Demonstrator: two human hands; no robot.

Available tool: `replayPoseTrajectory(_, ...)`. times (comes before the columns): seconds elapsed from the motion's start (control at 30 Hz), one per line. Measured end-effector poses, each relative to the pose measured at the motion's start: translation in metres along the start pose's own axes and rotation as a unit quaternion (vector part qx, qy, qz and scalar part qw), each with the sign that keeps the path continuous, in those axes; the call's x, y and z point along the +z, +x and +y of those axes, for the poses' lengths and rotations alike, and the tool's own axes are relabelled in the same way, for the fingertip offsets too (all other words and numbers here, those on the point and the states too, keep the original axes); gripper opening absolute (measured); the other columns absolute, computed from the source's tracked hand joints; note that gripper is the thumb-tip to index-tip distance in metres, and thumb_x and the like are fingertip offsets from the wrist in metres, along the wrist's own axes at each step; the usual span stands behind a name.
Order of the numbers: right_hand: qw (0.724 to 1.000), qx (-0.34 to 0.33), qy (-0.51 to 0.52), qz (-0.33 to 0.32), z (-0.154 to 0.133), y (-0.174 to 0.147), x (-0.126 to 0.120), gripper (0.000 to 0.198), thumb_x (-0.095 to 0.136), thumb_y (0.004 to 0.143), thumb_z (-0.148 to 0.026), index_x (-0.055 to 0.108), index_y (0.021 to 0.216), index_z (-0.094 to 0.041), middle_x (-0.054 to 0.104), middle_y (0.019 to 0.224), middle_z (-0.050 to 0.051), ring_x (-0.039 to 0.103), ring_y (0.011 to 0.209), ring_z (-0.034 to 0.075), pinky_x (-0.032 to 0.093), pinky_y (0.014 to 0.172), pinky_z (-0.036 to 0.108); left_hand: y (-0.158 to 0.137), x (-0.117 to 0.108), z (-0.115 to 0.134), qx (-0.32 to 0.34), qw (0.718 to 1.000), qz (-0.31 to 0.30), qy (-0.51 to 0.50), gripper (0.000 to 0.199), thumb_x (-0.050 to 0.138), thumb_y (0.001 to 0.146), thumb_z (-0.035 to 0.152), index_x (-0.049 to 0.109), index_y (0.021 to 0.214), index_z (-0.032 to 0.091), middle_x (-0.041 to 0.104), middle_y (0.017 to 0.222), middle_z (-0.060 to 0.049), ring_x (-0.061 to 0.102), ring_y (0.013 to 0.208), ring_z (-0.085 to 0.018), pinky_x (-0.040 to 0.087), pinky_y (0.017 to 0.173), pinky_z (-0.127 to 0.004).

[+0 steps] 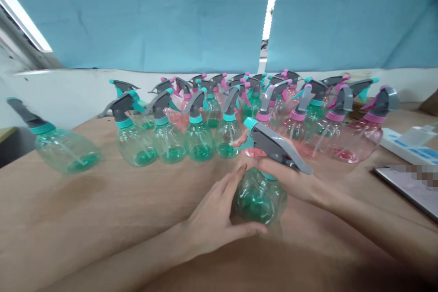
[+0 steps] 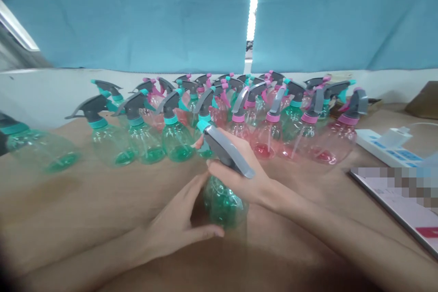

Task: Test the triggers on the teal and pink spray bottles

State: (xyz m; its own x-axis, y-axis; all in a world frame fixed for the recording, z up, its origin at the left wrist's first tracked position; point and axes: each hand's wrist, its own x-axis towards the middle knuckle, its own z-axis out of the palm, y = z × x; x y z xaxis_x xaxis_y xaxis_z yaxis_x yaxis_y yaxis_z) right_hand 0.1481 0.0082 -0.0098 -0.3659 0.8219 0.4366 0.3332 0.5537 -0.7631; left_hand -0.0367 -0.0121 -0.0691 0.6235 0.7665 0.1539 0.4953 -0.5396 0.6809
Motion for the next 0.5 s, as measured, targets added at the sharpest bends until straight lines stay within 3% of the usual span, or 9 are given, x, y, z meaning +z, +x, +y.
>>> replayPoseTrajectory(0.17, 0.999, 0.043, 0.02, -0.008, -0.003, 0.002, -0.008, 0.027, 0.051, 0.072, -0.015, 0.057, 0.093, -0.03, 0.048, 0.059, -0.004, 0.044, 0.049, 0.016, 0.042, 0.049, 0.031, -0.004, -0.004, -0.005, -0.006, 0.999, -0.035, -0.016, 0.099, 0.065, 0.074, 0.062, 0.012, 0.151, 0.027, 0.021, 0.158, -0.009, 0.025, 0.142, -0.031, 0.025, 0.116, -0.051)
replayPoseTrajectory(0.33, 0.999, 0.034, 0.016, -0.027, 0.002, 0.009, -0.013, 0.022, 0.052, 0.074, -0.021, 0.057, 0.092, -0.032, 0.048, 0.054, -0.004, 0.044, 0.044, 0.017, 0.04, 0.042, 0.031, -0.001, -0.01, -0.022, -0.007, 0.993, -0.092, -0.068, 0.101, 0.07, 0.07, 0.058, 0.008, 0.148, 0.045, 0.033, 0.153, -0.001, 0.036, 0.137, -0.034, 0.037, 0.111, -0.051)
replayPoseTrajectory(0.5, 0.998, 0.063, 0.009, -0.013, -0.001, 0.012, -0.01, 0.023, 0.052, 0.075, -0.023, 0.057, 0.096, -0.03, 0.046, 0.05, -0.005, 0.045, 0.042, 0.017, 0.042, 0.043, 0.032, -0.001, -0.012, -0.016, -0.031, 0.996, -0.071, -0.055, 0.095, 0.063, 0.079, 0.057, 0.005, 0.151, 0.036, 0.019, 0.158, -0.003, 0.022, 0.143, -0.033, 0.024, 0.116, -0.055)
